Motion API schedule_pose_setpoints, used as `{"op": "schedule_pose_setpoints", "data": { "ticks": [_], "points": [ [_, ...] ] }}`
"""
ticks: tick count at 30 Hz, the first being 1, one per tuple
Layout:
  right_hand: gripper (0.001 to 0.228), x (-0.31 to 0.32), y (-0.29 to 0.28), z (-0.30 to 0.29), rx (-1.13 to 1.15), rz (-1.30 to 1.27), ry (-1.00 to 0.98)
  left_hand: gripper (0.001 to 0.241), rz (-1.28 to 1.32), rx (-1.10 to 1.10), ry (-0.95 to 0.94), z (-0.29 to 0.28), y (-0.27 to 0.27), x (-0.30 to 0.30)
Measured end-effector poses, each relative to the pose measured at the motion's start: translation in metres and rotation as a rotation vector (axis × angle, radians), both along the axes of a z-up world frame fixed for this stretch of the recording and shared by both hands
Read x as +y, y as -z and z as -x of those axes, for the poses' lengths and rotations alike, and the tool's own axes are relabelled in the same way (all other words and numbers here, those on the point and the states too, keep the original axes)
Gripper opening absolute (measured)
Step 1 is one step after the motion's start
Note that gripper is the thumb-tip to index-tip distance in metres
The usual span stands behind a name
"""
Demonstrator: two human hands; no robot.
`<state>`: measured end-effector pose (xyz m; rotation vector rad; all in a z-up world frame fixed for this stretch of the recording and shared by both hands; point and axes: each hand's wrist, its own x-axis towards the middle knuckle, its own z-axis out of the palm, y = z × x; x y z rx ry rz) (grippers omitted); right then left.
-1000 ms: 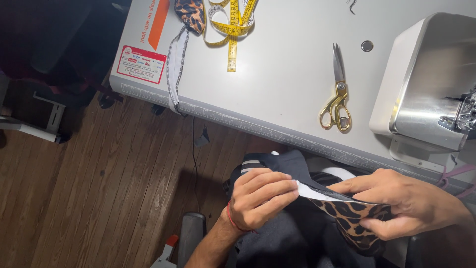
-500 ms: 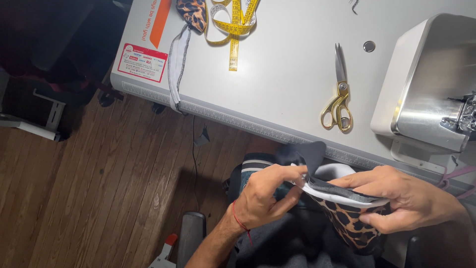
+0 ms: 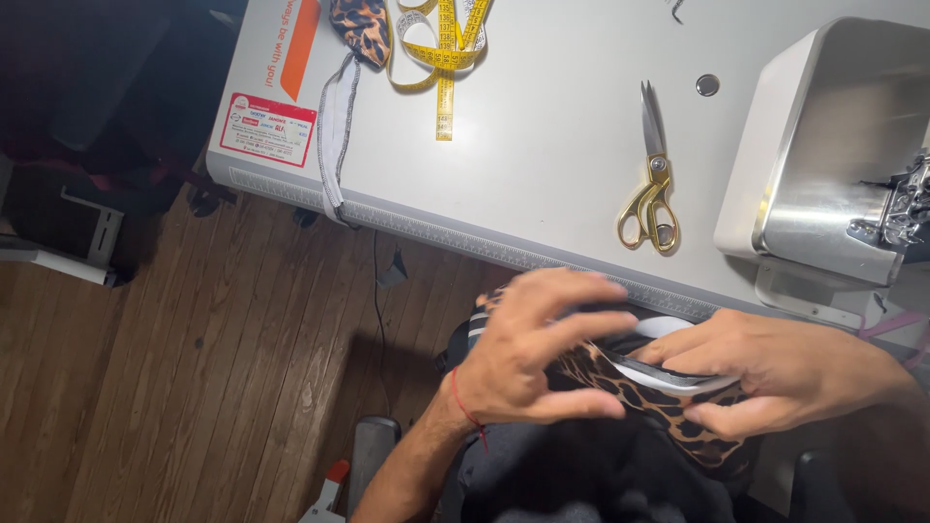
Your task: Trimming excess fabric and threads from leopard print bikini pieces using scissors and preparing them for sewing on an overlock machine.
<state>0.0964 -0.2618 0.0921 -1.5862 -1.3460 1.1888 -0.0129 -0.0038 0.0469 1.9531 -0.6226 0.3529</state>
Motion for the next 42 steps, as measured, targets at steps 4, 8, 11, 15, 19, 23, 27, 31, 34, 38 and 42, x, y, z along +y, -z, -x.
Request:
{"op": "schedule_pose_setpoints", "data": {
  "ticks": [4,8,11,15,19,23,27,31,34,38,42],
  "points": [
    [0.010,0.006,-0.008,-0.007,-0.036,0.018,-0.054,0.011,0.219,0.115,0.181,-0.002,0.028,-0.014],
    [0.009,0.003,-0.008,-0.012,0.014,0.051,0.088,0.010,0.272,0.273,0.182,-0.003,0.023,-0.002],
    [0.022,-0.013,0.008,-0.015,-0.151,0.194,0.227,0.008,0.257,0.348,0.105,-0.001,0.018,0.009],
    [0.017,-0.016,0.012,-0.012,-0.194,0.200,0.396,0.009,0.128,0.315,0.013,0.002,0.020,0.020],
    [0.009,-0.014,0.014,-0.004,-0.196,0.154,0.567,0.009,-0.050,0.212,-0.033,0.006,0.025,0.022],
    [0.008,-0.009,0.001,0.000,-0.210,0.028,0.576,0.010,-0.008,0.158,-0.008,0.009,0.027,0.020],
    [0.014,-0.012,-0.001,0.003,-0.232,-0.087,0.564,0.010,-0.021,0.133,-0.024,0.013,0.034,0.015],
    [0.008,-0.012,-0.004,0.005,-0.224,-0.148,0.531,0.012,-0.050,0.051,-0.111,0.012,0.032,0.003],
    [0.006,-0.015,-0.004,0.002,-0.233,-0.108,0.505,0.013,0.080,0.144,-0.062,0.016,0.040,0.000],
    [0.017,-0.024,0.004,-0.004,-0.205,-0.003,0.473,0.010,0.319,0.367,-0.052,0.022,0.051,0.006],
    [0.016,-0.019,0.006,0.000,-0.136,-0.005,0.506,0.004,0.474,0.506,0.016,0.023,0.042,0.016]
  ]
}}
